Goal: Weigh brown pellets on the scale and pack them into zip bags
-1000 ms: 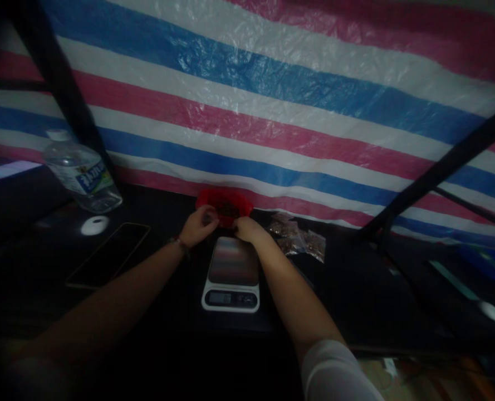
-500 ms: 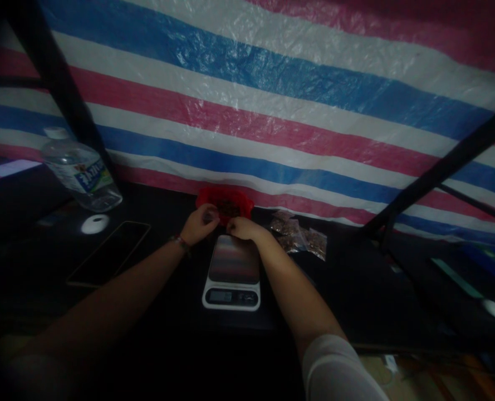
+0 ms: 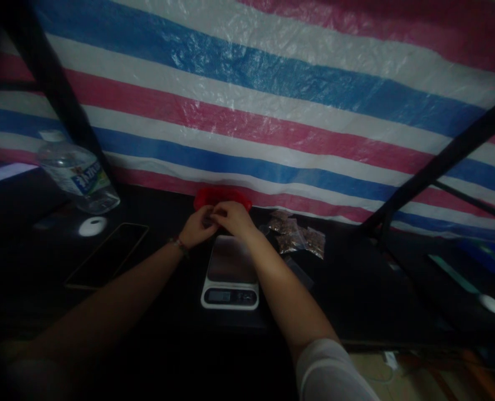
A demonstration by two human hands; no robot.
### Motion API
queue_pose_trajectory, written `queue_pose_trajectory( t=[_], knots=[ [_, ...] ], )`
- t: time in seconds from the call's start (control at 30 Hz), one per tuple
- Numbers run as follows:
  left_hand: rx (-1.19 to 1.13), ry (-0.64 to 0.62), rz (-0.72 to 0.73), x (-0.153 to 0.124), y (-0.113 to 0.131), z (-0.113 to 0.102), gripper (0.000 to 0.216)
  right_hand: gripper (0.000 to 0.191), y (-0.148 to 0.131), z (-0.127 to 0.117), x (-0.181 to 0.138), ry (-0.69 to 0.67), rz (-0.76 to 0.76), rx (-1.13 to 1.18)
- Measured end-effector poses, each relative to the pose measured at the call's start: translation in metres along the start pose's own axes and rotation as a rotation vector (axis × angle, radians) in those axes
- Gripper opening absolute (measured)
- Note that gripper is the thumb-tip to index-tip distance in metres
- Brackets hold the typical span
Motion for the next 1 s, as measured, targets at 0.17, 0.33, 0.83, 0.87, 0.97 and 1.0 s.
queue_pose_trajectory(
  t=[0.17, 0.33, 0.83, 0.87, 0.97, 1.0],
  knots=[
    [0.069, 0.084, -0.017, -0.003, 0.015, -0.002, 0.042, 0.009, -0.017, 0.002, -0.018, 0.068, -0.109, -0.036],
    [-0.087, 0.072, 0.059, -0.009, 0.029, 0.002, 0.070, 0.006, -0.018, -0.012, -0.043, 0.194, -0.087, 0.000],
    [-0.440, -0.237, -0.184, -0.015, 0.034, 0.028, 0.038, 0.026, 0.027, -0.010, -0.081, 0.280, 0.282, 0.510],
    [-0.434, -0.240, -0.181, -0.016, 0.035, 0.029, 0.037, 0.024, 0.028, -0.011, -0.082, 0.301, 0.301, 0.486],
    [-0.468, -0.225, -0.154, -0.017, 0.036, 0.029, 0.036, 0.025, 0.027, -0.014, -0.084, 0.383, 0.306, 0.456],
    [-0.478, -0.212, -0.148, -0.017, 0.037, 0.029, 0.035, 0.024, 0.026, -0.014, -0.084, 0.402, 0.299, 0.467]
  ],
)
Point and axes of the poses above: each hand's wrist, its own x-axis towards the middle knuckle, its own z-axis out of the palm, y = z × x, the point moved 1 cm from there along x, towards the middle knuckle, and after that the axes turned 2 degrees about -y, right-handed, at the moved point
